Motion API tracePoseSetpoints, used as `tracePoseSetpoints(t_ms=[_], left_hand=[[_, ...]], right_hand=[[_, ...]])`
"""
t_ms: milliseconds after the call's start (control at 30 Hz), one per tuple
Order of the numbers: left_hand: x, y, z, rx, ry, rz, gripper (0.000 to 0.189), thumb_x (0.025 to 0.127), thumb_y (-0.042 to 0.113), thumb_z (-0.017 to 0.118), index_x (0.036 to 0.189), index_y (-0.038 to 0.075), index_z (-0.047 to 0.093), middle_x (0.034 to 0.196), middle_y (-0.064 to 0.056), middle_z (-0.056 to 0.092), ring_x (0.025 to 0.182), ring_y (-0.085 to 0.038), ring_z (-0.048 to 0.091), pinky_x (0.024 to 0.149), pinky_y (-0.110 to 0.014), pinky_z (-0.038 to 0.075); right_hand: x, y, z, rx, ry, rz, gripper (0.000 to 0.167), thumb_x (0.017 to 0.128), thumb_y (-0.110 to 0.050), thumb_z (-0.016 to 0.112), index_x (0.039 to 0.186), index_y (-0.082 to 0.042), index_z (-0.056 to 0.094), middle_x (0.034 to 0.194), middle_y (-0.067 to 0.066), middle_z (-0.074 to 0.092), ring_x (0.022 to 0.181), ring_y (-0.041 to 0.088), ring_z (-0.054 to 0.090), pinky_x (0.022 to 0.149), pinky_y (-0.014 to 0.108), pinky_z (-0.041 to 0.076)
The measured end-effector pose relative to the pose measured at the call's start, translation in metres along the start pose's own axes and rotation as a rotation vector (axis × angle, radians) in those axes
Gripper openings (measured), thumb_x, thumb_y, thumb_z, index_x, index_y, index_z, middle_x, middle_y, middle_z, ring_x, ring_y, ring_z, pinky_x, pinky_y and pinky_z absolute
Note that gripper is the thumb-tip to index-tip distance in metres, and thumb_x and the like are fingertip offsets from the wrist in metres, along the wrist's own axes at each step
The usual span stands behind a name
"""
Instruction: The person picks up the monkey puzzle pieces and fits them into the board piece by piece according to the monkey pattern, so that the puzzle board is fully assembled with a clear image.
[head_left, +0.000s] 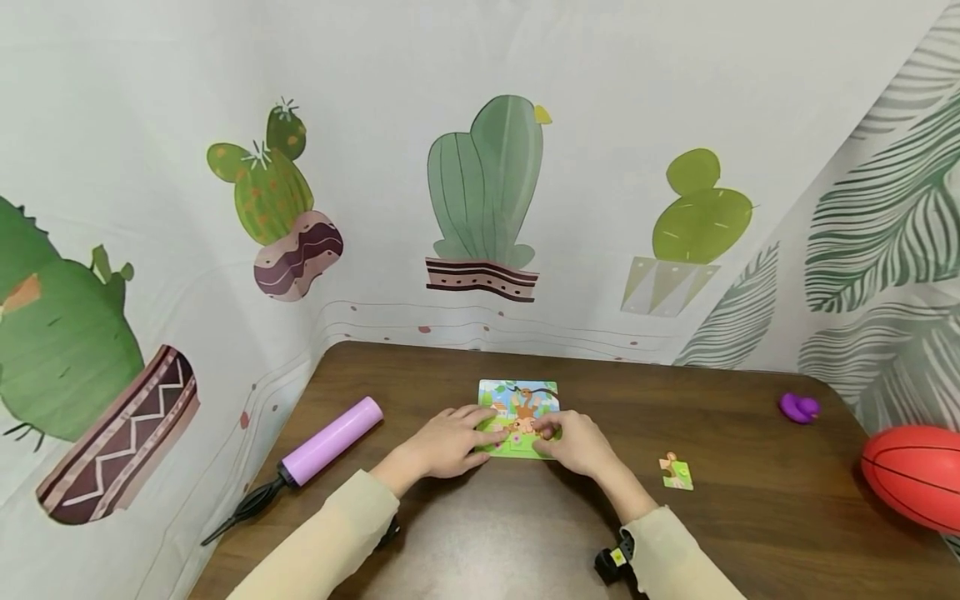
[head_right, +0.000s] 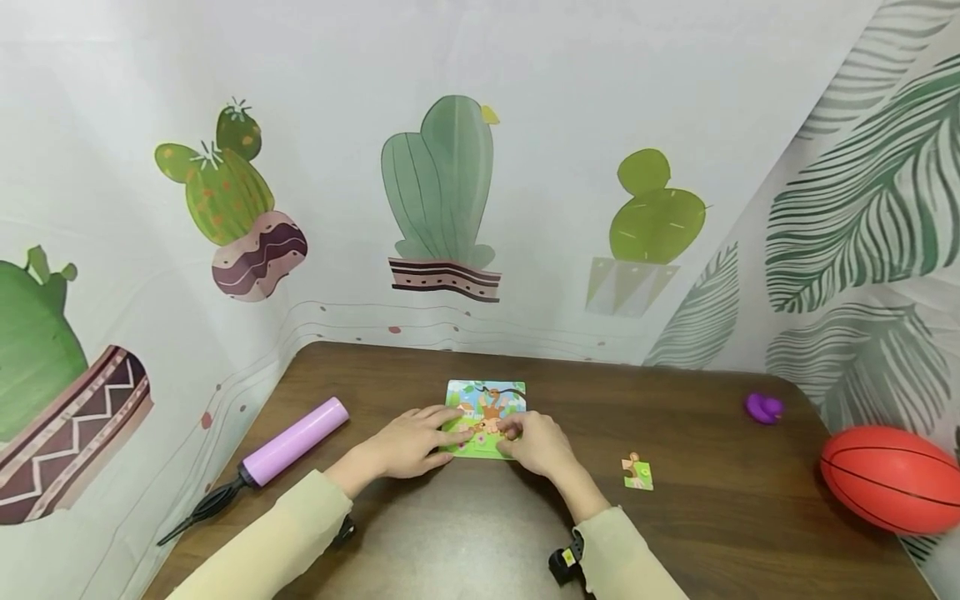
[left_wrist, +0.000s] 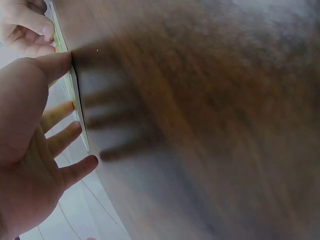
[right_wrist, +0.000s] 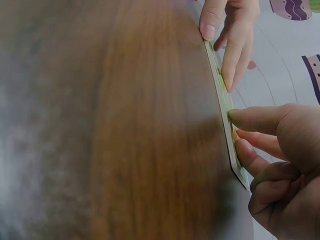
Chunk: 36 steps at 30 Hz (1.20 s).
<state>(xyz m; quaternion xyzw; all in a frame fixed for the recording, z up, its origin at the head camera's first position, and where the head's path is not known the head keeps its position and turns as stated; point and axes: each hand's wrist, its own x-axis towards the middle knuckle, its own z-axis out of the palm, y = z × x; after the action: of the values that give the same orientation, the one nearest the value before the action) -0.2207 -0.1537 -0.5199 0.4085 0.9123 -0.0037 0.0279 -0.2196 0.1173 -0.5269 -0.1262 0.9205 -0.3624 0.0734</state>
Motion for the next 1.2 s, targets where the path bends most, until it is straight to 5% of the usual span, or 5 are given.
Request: tracePoseSetpoints(t_ms=[1200], left_hand=[[0.0035,0.0061,-0.0083,-0.093,-0.001,-0.048,0.042,0.104,0.036,0.064,0.146,0.033,0.063,0.16,-0.006,0.043,0.146,-0.03,0.04,0.111,-0.053,0.042]], right_hand=[[0.002,0.002,-0.0005,0.025,-0.021,-0.018,0.013,0.09,-0.018,0.081,0.103,-0.02,0.081,0.086,-0.009,0.065,0.072,0.012,0.054,0.068,0.034,0.045]])
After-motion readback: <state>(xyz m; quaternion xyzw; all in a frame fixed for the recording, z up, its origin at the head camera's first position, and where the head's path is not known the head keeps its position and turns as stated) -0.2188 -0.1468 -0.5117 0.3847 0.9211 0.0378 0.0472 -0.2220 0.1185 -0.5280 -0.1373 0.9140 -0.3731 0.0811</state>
